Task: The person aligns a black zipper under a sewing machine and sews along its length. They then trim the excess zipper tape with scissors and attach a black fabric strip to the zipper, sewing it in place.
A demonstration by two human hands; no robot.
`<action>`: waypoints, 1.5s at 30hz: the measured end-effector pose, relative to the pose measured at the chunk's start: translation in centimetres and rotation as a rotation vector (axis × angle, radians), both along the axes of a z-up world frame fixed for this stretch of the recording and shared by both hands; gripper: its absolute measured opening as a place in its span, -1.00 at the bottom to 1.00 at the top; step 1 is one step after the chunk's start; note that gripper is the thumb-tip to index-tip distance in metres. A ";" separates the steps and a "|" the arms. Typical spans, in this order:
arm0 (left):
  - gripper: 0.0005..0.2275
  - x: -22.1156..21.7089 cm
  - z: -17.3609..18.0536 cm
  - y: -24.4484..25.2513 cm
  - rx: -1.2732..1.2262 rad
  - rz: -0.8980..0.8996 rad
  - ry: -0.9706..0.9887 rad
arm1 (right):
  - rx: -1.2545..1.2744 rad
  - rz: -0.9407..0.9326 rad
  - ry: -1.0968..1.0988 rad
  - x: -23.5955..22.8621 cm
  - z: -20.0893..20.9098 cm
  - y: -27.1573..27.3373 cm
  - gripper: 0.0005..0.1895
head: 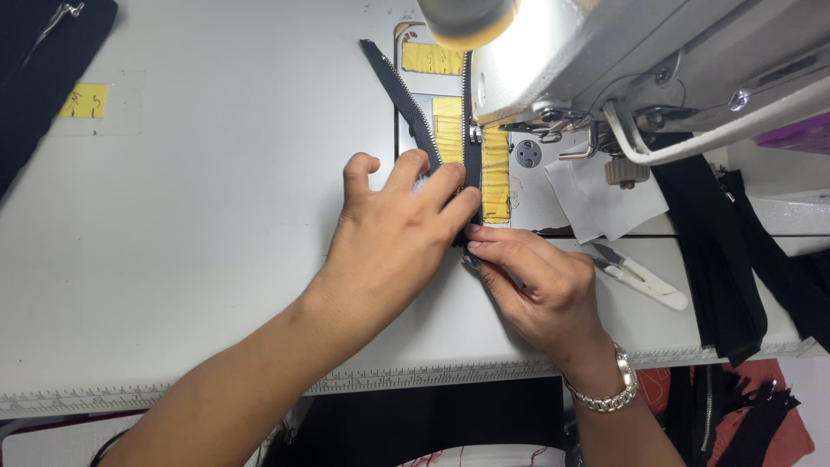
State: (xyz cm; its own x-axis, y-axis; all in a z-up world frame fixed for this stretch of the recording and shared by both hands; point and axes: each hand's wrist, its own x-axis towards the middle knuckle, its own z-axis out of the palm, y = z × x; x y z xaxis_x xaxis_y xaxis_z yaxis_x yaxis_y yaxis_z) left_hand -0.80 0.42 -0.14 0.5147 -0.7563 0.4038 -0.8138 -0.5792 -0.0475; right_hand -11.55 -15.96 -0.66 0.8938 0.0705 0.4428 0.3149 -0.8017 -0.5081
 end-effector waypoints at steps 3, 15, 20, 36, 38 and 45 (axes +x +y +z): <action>-0.89 -0.8 0.4 0.0 0.092 0.032 -0.106 | -0.112 -0.009 -0.041 -0.2 0.3 0.1 -0.91; -0.73 -2.1 0.1 0.0 0.181 -0.010 -0.158 | -0.208 -0.004 0.001 -0.2 1.1 0.5 -0.93; -0.77 -1.8 0.8 0.1 0.120 0.011 -0.103 | -0.171 0.038 0.017 0.2 1.2 0.3 -0.94; -0.78 1.5 -0.3 0.2 -0.271 -0.073 0.420 | -0.196 0.031 -0.043 0.0 0.5 0.4 -0.87; -0.77 1.1 -1.1 -0.1 -0.195 -0.089 0.326 | -0.202 0.040 -0.053 0.0 0.7 0.6 -0.87; -0.80 -0.7 -0.4 0.1 0.037 -0.016 -0.180 | -0.247 0.023 -0.027 -0.1 1.1 0.7 -0.93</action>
